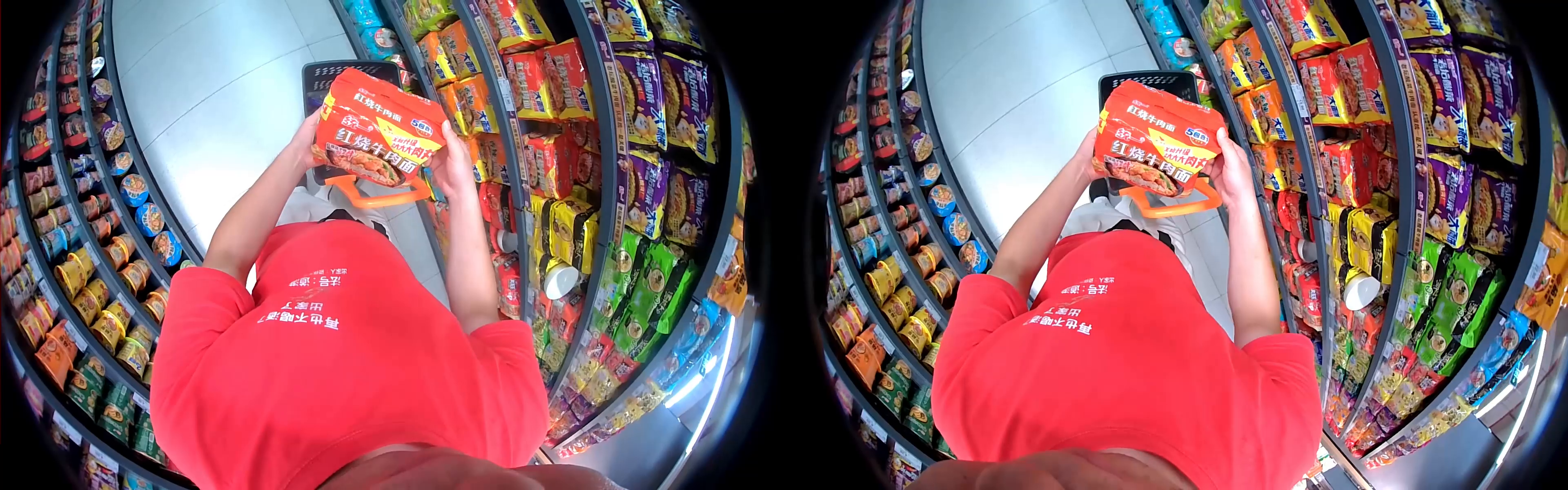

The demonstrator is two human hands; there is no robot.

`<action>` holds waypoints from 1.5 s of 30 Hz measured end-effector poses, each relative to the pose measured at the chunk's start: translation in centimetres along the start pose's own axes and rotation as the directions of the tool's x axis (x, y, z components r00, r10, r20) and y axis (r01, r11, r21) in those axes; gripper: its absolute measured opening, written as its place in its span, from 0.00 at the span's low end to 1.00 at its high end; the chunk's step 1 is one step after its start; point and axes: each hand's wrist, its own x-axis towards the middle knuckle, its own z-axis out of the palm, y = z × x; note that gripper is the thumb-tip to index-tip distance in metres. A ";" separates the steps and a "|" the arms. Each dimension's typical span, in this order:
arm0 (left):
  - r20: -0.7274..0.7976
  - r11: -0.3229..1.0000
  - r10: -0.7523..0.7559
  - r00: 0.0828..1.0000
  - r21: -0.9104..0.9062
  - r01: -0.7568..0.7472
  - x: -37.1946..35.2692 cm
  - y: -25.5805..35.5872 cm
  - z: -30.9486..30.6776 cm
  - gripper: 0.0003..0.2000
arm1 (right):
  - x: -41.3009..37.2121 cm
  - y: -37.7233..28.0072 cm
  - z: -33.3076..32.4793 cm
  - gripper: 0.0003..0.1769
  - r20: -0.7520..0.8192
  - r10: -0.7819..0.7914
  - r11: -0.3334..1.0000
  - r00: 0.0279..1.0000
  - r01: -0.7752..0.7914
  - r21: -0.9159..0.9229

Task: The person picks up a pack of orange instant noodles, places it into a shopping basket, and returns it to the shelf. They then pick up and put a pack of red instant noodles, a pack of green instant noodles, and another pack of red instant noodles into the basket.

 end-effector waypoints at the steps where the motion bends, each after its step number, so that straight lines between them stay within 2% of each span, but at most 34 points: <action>1: -0.004 1.000 0.005 1.000 0.000 -0.005 -0.1 0.0 0.0 0.29 | -0.3 -0.2 0.5 0.28 -0.001 -0.013 1.000 1.000 0.013 -0.020; 3: -0.023 1.000 0.009 1.000 0.000 -0.009 -0.3 0.0 0.0 0.29 | -0.9 -0.6 1.3 0.29 -0.004 -0.041 0.997 0.999 0.040 -0.060; 6: -0.048 1.000 0.001 0.999 -0.004 -0.001 -0.8 0.2 0.3 0.30 | -0.8 -0.3 0.0 0.29 0.008 -0.002 0.947 1.000 0.004 -0.320; 10: -0.042 1.000 -0.011 0.999 -0.022 0.011 -0.8 0.0 -0.1 0.31 | -2.3 -0.8 1.6 0.27 0.025 -0.029 0.923 0.999 0.037 -0.384; 18: -0.037 0.996 -0.087 0.996 -0.013 0.087 -1.4 -0.6 -0.1 0.32 | -3.2 0.3 2.0 0.20 -0.110 -0.058 0.931 0.992 0.014 -0.364; 21: -0.010 0.995 -0.093 0.996 -0.028 0.093 -2.5 -0.8 0.7 0.31 | -3.1 0.9 1.1 0.23 -0.090 -0.023 0.927 0.996 -0.013 -0.374; 24: 0.035 0.995 -0.084 0.996 -0.054 0.086 -2.3 -1.0 -0.3 0.30 | -2.8 1.8 0.7 0.23 -0.089 -0.021 0.942 0.996 -0.010 -0.335; 28: -0.022 0.998 -0.060 0.998 -0.024 0.060 -3.1 -0.9 -0.1 0.29 | -2.6 2.4 0.8 0.22 -0.085 -0.019 0.934 0.996 -0.013 -0.356; 34: -0.002 0.998 -0.060 0.998 -0.024 0.060 -3.9 -0.7 0.4 0.28 | -2.2 3.1 0.8 0.21 -0.076 -0.008 0.950 0.997 -0.017 -0.311; 35: -0.056 0.999 -0.040 0.998 -0.003 0.040 -4.4 -0.6 1.4 0.28 | -2.0 3.0 0.8 0.21 -0.083 -0.011 0.951 0.997 -0.015 -0.310; 38: -0.070 0.999 -0.032 0.997 0.017 0.033 -4.3 -0.5 1.1 0.28 | -1.9 3.2 0.9 0.21 -0.087 -0.031 0.956 0.996 0.004 -0.292; 39: -0.001 0.999 -0.039 0.999 -0.020 0.039 -2.7 -0.6 -1.2 0.29 | -1.9 3.2 1.1 0.21 -0.073 -0.051 0.960 0.996 0.029 -0.278; 43: -0.036 0.997 -0.062 0.997 -0.036 0.061 -3.2 -0.4 -0.2 0.30 | -1.6 3.6 0.8 0.22 -0.071 -0.046 0.959 0.996 0.024 -0.282; 45: 0.044 0.998 -0.053 0.998 -0.022 0.054 -2.8 -0.7 -0.2 0.29 | -1.8 3.4 0.8 0.22 -0.057 -0.083 0.950 0.995 0.062 -0.306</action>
